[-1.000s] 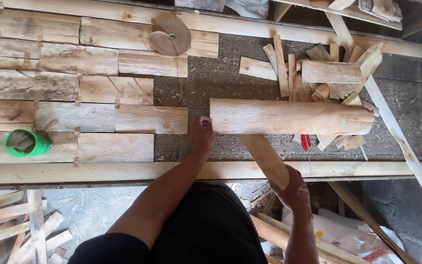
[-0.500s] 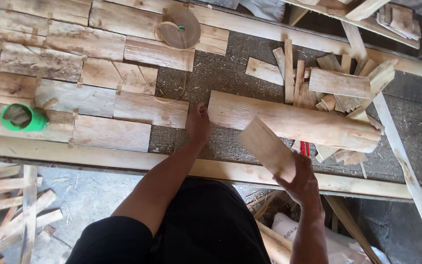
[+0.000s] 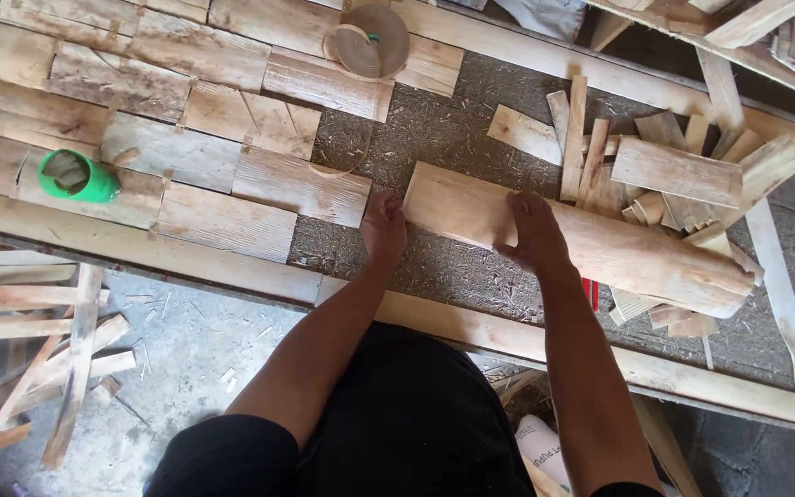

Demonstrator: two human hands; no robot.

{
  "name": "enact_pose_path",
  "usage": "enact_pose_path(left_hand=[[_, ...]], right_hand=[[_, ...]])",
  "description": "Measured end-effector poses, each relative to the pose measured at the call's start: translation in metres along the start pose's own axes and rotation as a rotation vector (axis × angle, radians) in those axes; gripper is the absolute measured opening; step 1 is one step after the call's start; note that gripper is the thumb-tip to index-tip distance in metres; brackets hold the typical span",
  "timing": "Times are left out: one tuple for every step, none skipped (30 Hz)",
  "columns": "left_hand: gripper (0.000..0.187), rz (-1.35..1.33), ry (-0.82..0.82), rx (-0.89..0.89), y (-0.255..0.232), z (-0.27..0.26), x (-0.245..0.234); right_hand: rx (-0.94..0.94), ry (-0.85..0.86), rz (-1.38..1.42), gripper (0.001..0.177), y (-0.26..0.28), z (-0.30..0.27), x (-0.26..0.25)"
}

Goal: Trimming and arranging small wooden planks to create a tiled pattern on a surface.

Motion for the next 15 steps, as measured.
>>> enact_pose_path(left_hand=[[0.034, -0.006, -0.009, 0.002, -0.009, -0.001, -0.002], [0.035, 0.059, 0.002, -0.022, -0.016, -0.002, -0.004], [0.037, 0.126, 0.014, -0.048, -0.023, -0.005, -0.007], [0.037, 0.122, 0.005, -0.048, -0.032, -0.003, -0.008], [0.036, 0.18, 0.022, -0.073, -0.039, -0.004, -0.008], [0.035, 0.237, 0.039, -0.099, -0.046, -0.004, -0.009], [0.035, 0.236, 0.037, -0.1, -0.047, 0.0, -0.006], [0.032, 0.339, 0.035, -0.074, -0.05, 0.003, -0.004], [0.028, 0.442, 0.035, -0.046, -0.053, 0.007, 0.0], [0.028, 0.44, 0.035, -0.045, -0.052, 0.009, 0.0], [0.025, 0.499, 0.066, -0.06, -0.051, 0.011, 0.003], [0.022, 0.558, 0.097, -0.074, -0.049, 0.013, 0.005], [0.022, 0.556, 0.098, -0.073, -0.051, 0.014, 0.005], [0.023, 0.576, 0.123, -0.105, -0.052, 0.015, 0.006], [0.025, 0.596, 0.148, -0.135, -0.052, 0.017, 0.006]], right_hand=[[-0.009, -0.002, -0.006, 0.1, -0.001, 0.003, 0.002], [0.004, 0.026, -0.006, 0.103, -0.004, 0.006, 0.005], [0.018, 0.056, -0.005, 0.105, -0.005, 0.008, 0.009], [0.009, 0.056, -0.01, 0.105, -0.003, 0.01, 0.007], [0.035, 0.079, -0.018, 0.105, -0.002, 0.011, 0.007], [0.06, 0.103, -0.026, 0.106, -0.002, 0.011, 0.008], [0.058, 0.104, -0.027, 0.106, 0.001, 0.013, 0.008], [0.077, 0.12, -0.052, 0.106, 0.003, 0.015, 0.008], [0.099, 0.135, -0.077, 0.106, 0.004, 0.016, 0.008], [0.099, 0.134, -0.078, 0.106, 0.005, 0.017, 0.011], [0.114, 0.147, -0.101, 0.107, 0.005, 0.019, 0.013], [0.13, 0.16, -0.125, 0.109, 0.005, 0.02, 0.016], [0.131, 0.16, -0.127, 0.109, 0.004, 0.019, 0.019], [0.14, 0.153, -0.13, 0.111, 0.003, 0.018, 0.023], [0.149, 0.146, -0.134, 0.112, 0.001, 0.017, 0.026]])
Point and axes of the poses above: each hand's wrist, its own z-axis towards the middle knuckle, its own x-axis out of the palm, y = z × x, the point moved 5 cm from there along z, towards the middle knuckle, and after that the axes turned 2 degrees about -y, right-handed, at the moved point
